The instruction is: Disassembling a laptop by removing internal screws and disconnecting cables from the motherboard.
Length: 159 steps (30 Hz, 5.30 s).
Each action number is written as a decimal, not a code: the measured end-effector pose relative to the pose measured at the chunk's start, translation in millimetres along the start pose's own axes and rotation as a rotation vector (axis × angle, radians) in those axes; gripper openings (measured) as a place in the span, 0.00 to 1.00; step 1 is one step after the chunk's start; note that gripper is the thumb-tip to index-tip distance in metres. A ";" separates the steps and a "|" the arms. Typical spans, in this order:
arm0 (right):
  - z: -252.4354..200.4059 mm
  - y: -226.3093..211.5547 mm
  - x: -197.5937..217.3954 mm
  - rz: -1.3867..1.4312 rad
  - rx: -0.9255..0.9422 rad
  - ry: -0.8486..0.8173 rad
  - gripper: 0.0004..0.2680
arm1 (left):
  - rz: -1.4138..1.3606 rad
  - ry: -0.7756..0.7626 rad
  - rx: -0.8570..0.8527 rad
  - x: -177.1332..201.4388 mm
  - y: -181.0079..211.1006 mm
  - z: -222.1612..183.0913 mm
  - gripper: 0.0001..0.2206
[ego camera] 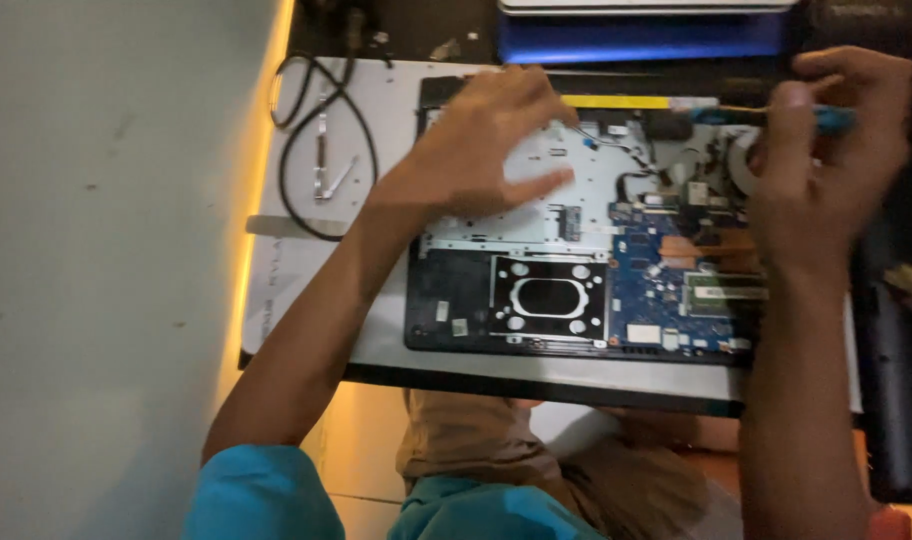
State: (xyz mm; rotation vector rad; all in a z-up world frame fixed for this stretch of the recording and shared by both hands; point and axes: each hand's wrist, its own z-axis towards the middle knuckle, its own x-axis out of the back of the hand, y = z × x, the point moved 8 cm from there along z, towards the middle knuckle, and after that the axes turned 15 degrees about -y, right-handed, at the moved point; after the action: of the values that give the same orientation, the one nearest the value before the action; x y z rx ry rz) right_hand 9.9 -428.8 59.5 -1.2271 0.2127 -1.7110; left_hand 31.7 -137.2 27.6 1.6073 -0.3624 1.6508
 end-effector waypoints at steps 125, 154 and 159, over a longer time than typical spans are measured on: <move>8.6 -35.0 -81.7 -0.101 0.063 -0.675 0.11 | -0.309 -0.214 -0.018 46.3 -9.1 -29.8 0.16; 4.9 -29.7 -81.6 -0.298 -0.066 -0.554 0.11 | -0.349 -0.239 0.083 57.3 0.3 -44.5 0.15; 15.7 -63.9 -69.3 0.150 -0.144 -0.486 0.08 | -0.265 0.013 -0.283 53.7 81.3 -15.5 0.21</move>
State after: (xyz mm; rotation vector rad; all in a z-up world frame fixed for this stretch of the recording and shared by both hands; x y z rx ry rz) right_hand -15.6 -336.8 63.1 -1.6501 0.1308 -1.2420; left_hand -29.7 -161.6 100.9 1.3683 -0.3427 1.3437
